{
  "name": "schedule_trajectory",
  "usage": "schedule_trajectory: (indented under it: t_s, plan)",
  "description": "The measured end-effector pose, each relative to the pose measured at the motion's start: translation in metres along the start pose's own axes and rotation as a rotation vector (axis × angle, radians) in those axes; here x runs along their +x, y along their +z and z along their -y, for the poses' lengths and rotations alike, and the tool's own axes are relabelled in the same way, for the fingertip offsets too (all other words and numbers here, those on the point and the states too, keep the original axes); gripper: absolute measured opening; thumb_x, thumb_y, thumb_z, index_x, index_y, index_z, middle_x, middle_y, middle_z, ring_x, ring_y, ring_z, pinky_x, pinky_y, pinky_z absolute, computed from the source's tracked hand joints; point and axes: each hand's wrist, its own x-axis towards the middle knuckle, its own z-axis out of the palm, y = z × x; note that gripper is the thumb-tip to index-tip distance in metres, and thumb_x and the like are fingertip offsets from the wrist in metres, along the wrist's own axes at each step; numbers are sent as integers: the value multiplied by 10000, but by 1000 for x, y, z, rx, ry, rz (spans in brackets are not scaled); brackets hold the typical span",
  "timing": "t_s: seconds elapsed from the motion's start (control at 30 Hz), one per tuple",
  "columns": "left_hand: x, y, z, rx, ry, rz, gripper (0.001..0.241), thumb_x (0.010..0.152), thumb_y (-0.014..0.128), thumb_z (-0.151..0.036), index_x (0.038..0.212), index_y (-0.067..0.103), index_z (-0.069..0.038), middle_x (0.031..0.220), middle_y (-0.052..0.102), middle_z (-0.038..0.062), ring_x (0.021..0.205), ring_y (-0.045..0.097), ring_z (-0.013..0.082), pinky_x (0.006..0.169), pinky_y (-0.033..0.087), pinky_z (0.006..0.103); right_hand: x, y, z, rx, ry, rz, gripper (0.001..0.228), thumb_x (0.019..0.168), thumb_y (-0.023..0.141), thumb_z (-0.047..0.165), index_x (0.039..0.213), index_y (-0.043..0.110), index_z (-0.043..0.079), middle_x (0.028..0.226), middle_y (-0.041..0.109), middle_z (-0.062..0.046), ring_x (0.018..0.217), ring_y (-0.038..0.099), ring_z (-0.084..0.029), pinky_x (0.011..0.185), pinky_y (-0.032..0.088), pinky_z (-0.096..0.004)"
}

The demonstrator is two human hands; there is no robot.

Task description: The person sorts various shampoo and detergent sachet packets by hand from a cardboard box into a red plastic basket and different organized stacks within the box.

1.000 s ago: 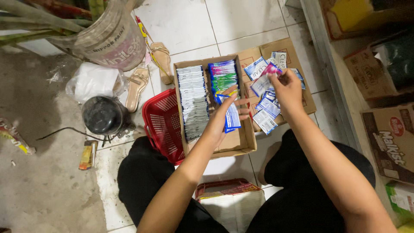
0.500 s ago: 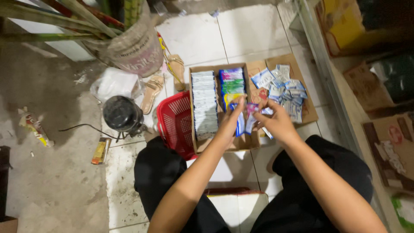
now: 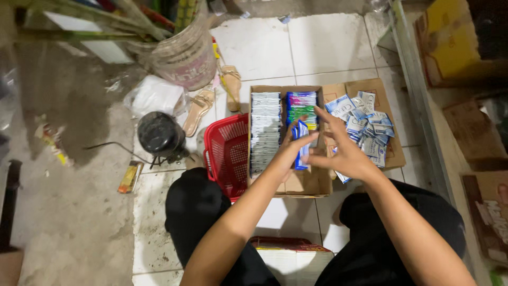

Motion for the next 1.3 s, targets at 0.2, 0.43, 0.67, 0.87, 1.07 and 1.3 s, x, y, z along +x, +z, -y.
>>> schedule_trajectory:
  t_s: [0.2,0.43,0.67,0.87,1.07,1.3]
  plan:
    - [18,-7,14,49,-109,-31,447,913,743,-206,1317,630,-54,1054,718,62,817,688,133,653,544,277,13,11,-11,103,-79,117,1414,650,957,256,1654,-24,88,1650,246,-239,1547,257,-354,1233,230,-468]
    - [19,-5,15,-91,-191,51,397,922,675,-206,1283,614,-52,1023,715,60,832,722,150,719,592,300,-7,13,-28,48,-53,45,1351,691,959,263,1670,39,126,1591,379,-191,1498,375,-327,1250,292,-452]
    - [12,23,-3,82,-237,38,508,936,655,-270,1410,527,-140,1044,688,111,823,702,196,698,602,359,-40,-32,-126,186,232,-131,947,860,858,287,1609,302,125,1555,459,-138,1429,492,-268,1116,493,-433]
    - [17,24,11,115,-219,-15,553,926,657,-257,1433,477,-131,1183,657,138,943,701,232,806,615,393,-91,-45,-250,-353,415,-314,747,853,847,283,1489,489,124,1415,602,-151,1234,607,-321,1061,518,-425]
    - [22,19,24,120,-222,-21,581,913,667,-252,1444,465,-129,1233,643,162,971,697,247,830,619,410,-126,14,-281,-530,431,-158,830,772,827,249,1498,453,105,1546,294,-234,1306,450,-487,1015,442,-500]
    - [28,12,33,103,-235,-6,595,910,671,-248,1454,460,-127,1249,644,167,981,704,268,838,614,416,-107,28,-306,-540,459,-109,597,905,711,133,1456,489,81,1498,386,-197,1250,562,-440,1026,496,-475]
